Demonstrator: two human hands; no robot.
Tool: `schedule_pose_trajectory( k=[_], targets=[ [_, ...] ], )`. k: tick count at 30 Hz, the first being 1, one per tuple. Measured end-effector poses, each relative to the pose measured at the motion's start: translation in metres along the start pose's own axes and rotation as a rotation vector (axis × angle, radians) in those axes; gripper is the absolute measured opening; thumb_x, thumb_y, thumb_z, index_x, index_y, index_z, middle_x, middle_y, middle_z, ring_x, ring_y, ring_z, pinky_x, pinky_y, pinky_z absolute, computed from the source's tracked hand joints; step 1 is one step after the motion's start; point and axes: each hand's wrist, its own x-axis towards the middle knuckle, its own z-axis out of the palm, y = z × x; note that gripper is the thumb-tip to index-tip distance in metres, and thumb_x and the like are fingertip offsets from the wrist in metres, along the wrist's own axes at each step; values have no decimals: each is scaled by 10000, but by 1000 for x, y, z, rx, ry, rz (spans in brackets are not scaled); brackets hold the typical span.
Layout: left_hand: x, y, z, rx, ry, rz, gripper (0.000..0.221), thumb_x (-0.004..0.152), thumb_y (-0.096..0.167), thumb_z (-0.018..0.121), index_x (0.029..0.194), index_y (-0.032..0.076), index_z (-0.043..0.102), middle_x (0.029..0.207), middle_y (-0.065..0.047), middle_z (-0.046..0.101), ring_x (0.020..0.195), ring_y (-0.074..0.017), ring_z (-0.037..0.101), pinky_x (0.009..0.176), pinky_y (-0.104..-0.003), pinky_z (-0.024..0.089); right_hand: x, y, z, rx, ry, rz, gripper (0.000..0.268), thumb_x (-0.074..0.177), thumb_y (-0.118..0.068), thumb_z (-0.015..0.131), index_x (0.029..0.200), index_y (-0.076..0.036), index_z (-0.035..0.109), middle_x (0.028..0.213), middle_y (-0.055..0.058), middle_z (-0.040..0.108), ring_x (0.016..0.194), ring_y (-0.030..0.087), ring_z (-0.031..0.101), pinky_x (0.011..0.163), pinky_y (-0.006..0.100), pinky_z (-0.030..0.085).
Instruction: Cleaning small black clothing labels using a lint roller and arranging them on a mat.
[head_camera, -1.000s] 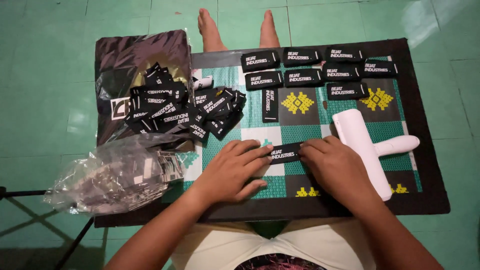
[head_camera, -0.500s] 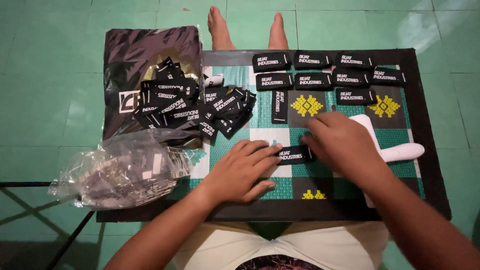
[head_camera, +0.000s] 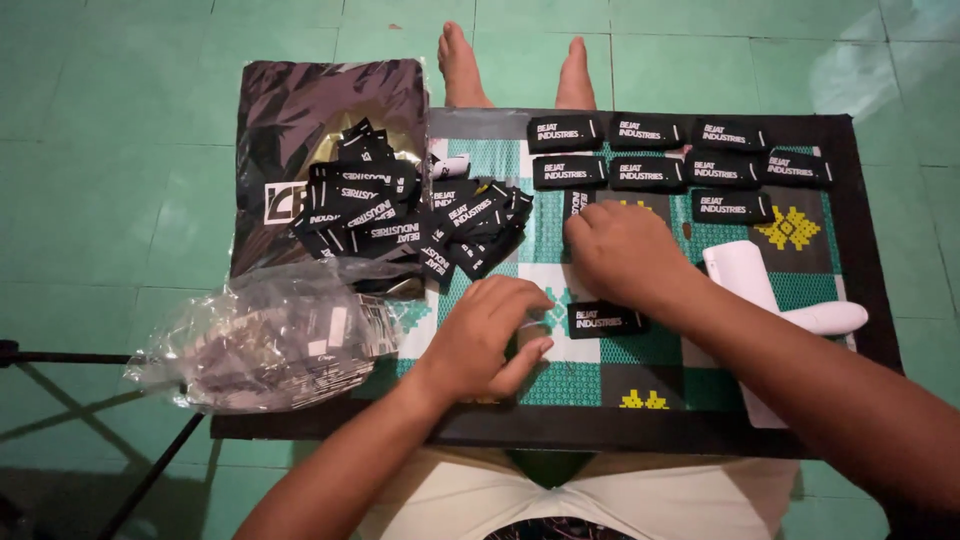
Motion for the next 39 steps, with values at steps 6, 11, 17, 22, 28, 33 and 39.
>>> schedule_pose_trajectory(
  k=[6,11,17,22,28,33,39],
  targets=[
    [-2,-10,7,-5,172,-96,330,901,227,679,1199,88,647,1057,-51,646,940,-261,677,861,-404,553,22,-5,-63,158,-78,50,69,901,-218,645,846,-176,641,755,3,655,692,203,678,599,270,504],
    [6,-1,-5,108,238,-43,368,868,125,717,1205,13,620,1152,-174,600,1047,-401,626,916,-494,526,23,-16,-100,457,-92,-188,89,881,-147,698,969,-136,687,837,79,692,798,251,711,694,346,574],
    [-6,9,-8,363,262,28,137,849,128,689,986,133,701,967,-34,629,922,-278,628,774,-398,507,51,-8,-121,854,-135,-155,134,895,-196,674,934,-74,715,848,146,714,824,316,721,756,423,598],
    [-28,18,-13,537,278,-14,129,883,104,591,952,150,690,890,-16,624,800,-250,648,618,-344,515,71,-9,-69,700,-117,-54,181,911,-267,696,984,-101,690,876,86,711,847,313,730,734,421,589],
    [-47,14,-12,603,376,-105,227,883,81,566,1017,180,719,945,-7,640,803,-225,666,678,-299,560,106,-27,12,371,11,-189,304,763,-285,793,952,-85,663,909,97,667,853,304,693,686,420,586],
    [-44,12,-2,518,515,-147,363,818,-8,511,1102,141,681,1087,-21,701,982,-199,730,822,-274,588,119,-32,29,281,42,-194,224,711,-293,782,846,-145,682,795,51,624,772,287,672,635,422,557],
    [-49,3,3,407,551,-122,342,813,-29,559,1100,93,699,1100,-75,723,1026,-259,726,916,-346,596,113,-34,5,174,48,-165,127,882,-240,688,783,-161,697,714,4,633,673,217,651,616,327,533]
  ],
)
